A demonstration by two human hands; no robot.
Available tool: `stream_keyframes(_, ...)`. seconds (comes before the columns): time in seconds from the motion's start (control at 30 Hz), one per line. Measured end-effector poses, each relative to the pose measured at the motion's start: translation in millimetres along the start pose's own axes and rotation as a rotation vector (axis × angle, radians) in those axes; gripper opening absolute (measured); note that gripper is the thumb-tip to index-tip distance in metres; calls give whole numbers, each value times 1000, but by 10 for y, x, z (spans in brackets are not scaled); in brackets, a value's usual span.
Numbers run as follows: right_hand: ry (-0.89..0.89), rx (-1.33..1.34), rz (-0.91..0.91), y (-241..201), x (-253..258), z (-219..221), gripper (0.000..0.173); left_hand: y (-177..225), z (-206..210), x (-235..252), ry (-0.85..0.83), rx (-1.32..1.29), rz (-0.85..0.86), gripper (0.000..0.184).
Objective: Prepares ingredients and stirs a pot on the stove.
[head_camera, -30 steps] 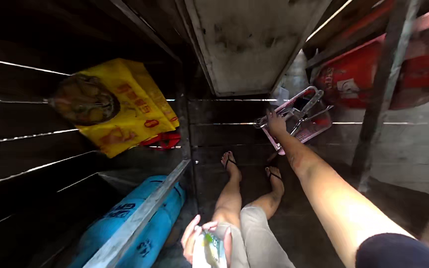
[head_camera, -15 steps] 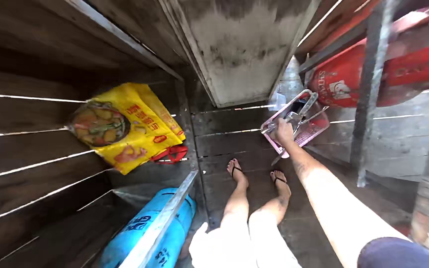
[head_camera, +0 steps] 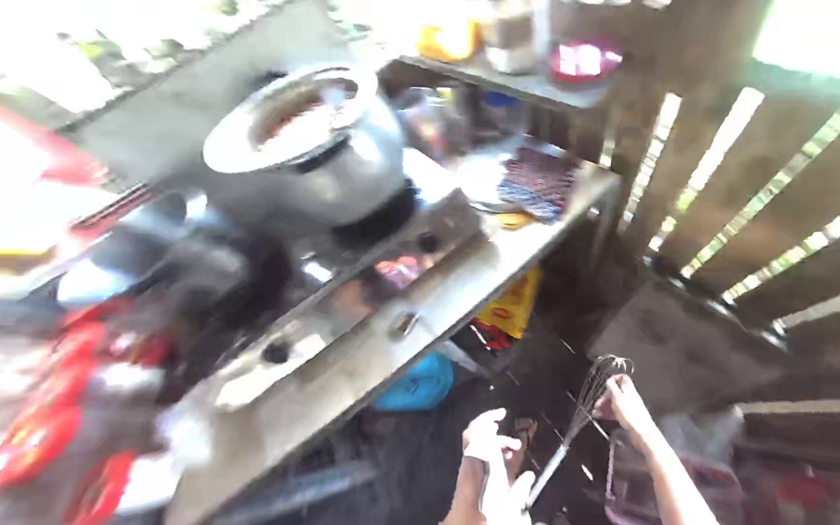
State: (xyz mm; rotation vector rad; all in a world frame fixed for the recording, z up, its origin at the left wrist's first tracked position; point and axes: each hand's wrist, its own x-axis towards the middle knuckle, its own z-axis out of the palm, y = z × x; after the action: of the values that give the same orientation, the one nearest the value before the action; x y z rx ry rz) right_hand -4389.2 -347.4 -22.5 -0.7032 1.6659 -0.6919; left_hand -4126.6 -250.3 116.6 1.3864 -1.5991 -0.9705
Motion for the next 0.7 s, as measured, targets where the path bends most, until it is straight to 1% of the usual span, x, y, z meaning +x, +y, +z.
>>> stream_keyframes(0.03,-55,27,-63,-239,-204,137,37,11,-86,-189,74,-33,73,65)
stream_keyframes(0.07,-86,60,-126,-447,-424,290,32,55,-168,-371,137,-86,110,70)
stream_keyframes(0.1,-100,110,-185,-603,-657,471,25,135,-255,-542,212,-139,124,76)
stream_keyframes(0.13,-129,183,-216,-715,-913,653,23,248,-357,-704,290,-172,111,79)
stream_keyframes(0.17,-171,249,-199,-806,-1189,815,27,369,-465,-844,370,-199,87,81)
stream_keyframes(0.23,-274,289,-123,-848,-1647,1092,33,567,-712,-1077,519,-234,31,83)
stream_keyframes(0.33,-476,243,-22,-790,-2040,1432,38,631,-1132,-1352,705,-246,-3,83)
stream_keyframes(0.37,-560,233,17,-760,-2071,1509,44,609,-1265,-1427,756,-250,-12,83)
stream_keyframes(0.47,-854,266,177,-656,-2030,1662,85,503,-1637,-1582,883,-283,-48,81)
stream_keyframes(0.5,-933,299,210,-595,-1997,1701,92,460,-1753,-1608,908,-274,-54,81)
stream_keyframes(0.53,-973,329,227,-544,-1960,1746,90,401,-1867,-1615,926,-257,-63,83)
stream_keyframes(0.57,-971,350,236,-515,-1925,1811,81,331,-1990,-1604,939,-246,-78,86)
stream_keyframes(0.63,-900,356,238,-532,-1839,1980,59,194,-2281,-1523,946,-270,-127,96)
stream_keyframes(0.67,-860,341,231,-580,-1801,2056,52,143,-2447,-1451,937,-307,-152,100)
stream_keyframes(0.7,-846,342,242,-642,-1767,2126,51,104,-2623,-1368,923,-339,-164,103)
